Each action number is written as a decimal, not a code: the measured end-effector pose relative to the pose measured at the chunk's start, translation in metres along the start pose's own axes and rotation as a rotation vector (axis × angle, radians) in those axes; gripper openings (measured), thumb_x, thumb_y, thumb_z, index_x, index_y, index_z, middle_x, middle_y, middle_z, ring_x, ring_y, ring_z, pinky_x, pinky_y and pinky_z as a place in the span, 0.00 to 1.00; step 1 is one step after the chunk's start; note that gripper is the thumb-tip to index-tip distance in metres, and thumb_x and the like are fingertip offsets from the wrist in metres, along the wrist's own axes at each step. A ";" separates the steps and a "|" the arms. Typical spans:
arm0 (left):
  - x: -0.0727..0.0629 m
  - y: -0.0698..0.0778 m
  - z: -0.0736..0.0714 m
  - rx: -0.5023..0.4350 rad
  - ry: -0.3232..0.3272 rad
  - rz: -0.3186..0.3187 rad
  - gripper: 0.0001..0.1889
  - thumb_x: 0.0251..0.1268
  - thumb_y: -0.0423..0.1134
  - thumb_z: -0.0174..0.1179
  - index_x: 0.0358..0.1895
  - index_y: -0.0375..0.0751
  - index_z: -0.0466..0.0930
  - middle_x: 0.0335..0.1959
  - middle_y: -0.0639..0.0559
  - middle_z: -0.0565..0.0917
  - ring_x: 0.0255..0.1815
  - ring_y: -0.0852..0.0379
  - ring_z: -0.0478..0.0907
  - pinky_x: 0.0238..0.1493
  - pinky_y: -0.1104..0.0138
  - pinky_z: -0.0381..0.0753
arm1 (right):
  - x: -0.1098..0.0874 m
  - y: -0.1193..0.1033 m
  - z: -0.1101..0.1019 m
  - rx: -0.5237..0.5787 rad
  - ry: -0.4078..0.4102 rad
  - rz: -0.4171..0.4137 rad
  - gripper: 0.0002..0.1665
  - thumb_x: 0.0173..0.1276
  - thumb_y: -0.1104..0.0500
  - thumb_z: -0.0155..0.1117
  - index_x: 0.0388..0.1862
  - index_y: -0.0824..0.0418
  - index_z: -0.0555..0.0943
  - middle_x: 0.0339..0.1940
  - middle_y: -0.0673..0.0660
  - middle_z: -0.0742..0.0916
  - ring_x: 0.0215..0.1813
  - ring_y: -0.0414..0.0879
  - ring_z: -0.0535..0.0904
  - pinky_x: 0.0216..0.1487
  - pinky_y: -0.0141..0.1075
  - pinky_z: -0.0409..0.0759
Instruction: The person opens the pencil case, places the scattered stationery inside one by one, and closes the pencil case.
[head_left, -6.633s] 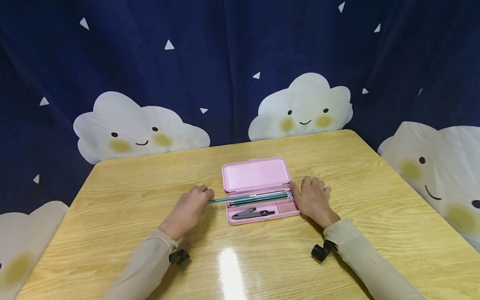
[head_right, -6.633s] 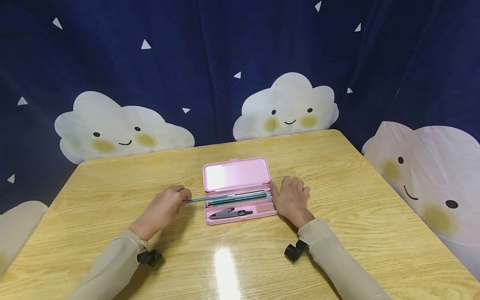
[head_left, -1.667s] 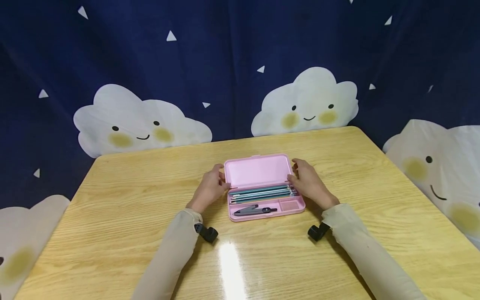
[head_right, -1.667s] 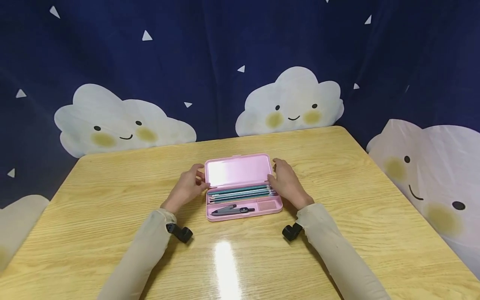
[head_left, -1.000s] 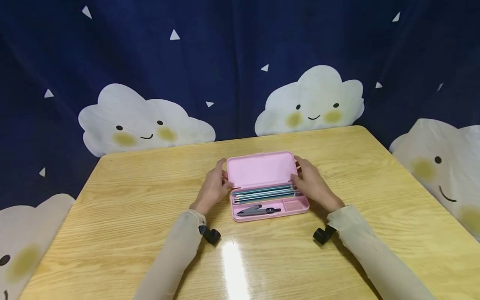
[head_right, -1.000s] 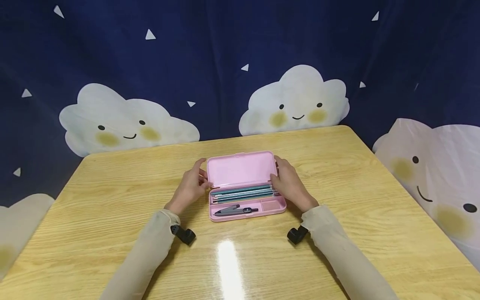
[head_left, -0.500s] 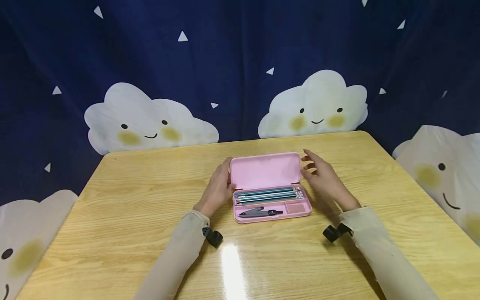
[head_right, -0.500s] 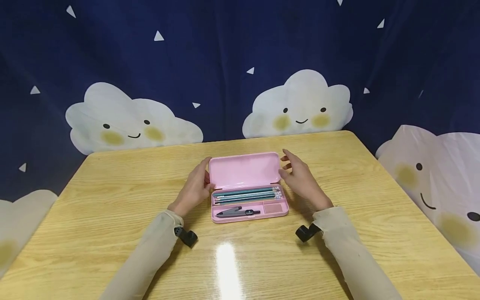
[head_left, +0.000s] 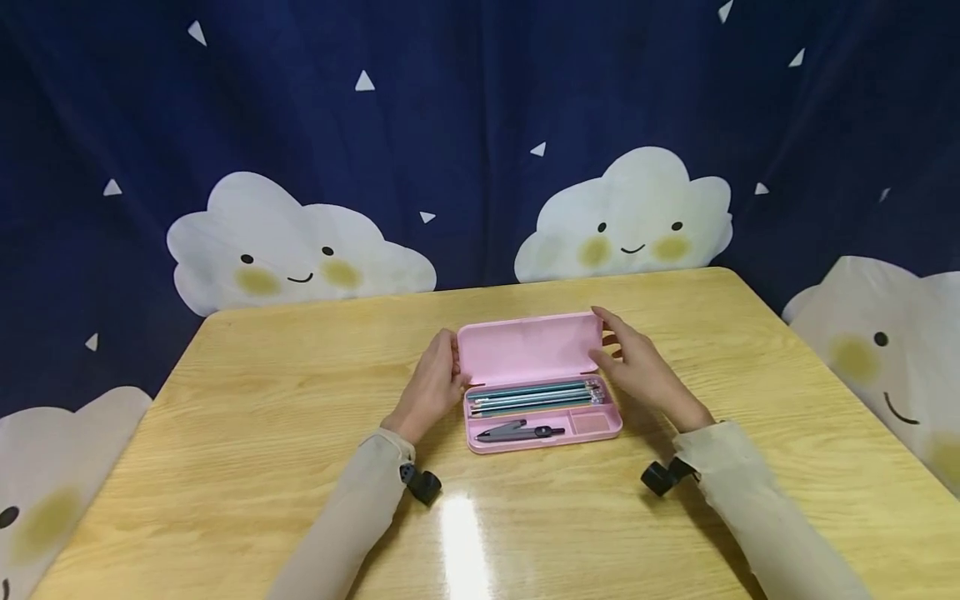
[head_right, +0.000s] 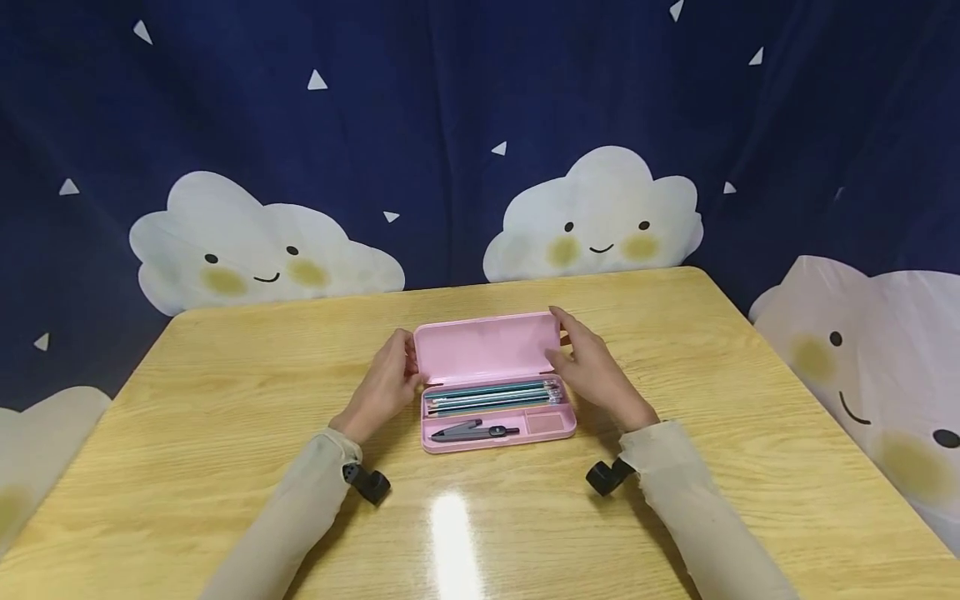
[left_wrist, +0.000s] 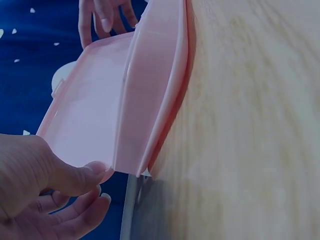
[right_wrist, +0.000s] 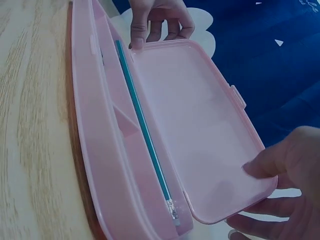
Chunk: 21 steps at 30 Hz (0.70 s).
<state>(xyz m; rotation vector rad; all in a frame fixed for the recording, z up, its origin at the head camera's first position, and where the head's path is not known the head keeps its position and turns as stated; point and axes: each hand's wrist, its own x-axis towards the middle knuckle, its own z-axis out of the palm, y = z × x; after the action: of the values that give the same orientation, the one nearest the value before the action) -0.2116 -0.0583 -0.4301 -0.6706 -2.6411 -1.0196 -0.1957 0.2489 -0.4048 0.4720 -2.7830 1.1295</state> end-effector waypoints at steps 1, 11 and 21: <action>-0.001 0.000 -0.001 0.000 -0.003 -0.001 0.21 0.54 0.20 0.64 0.48 0.31 0.66 0.34 0.45 0.70 0.34 0.55 0.69 0.33 0.67 0.72 | 0.000 -0.001 0.001 -0.004 -0.002 0.003 0.38 0.72 0.61 0.57 0.75 0.67 0.53 0.62 0.71 0.72 0.57 0.65 0.73 0.54 0.59 0.74; -0.002 0.000 -0.003 -0.005 -0.018 0.033 0.19 0.54 0.20 0.63 0.45 0.32 0.65 0.36 0.41 0.73 0.34 0.53 0.70 0.33 0.66 0.74 | 0.000 -0.004 0.004 -0.061 0.020 -0.026 0.38 0.73 0.54 0.57 0.75 0.65 0.55 0.58 0.68 0.75 0.55 0.59 0.72 0.53 0.56 0.74; -0.001 0.000 -0.002 0.011 -0.029 0.114 0.34 0.54 0.19 0.63 0.65 0.28 0.59 0.53 0.35 0.73 0.51 0.47 0.74 0.55 0.60 0.76 | 0.000 -0.004 0.003 -0.069 0.016 -0.027 0.38 0.73 0.54 0.57 0.75 0.64 0.55 0.58 0.68 0.74 0.55 0.60 0.73 0.52 0.55 0.75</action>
<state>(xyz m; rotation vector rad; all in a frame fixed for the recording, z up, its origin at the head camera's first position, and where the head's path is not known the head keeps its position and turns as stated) -0.2105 -0.0597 -0.4290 -0.8291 -2.5974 -0.9702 -0.1945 0.2438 -0.4047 0.4894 -2.7827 1.0236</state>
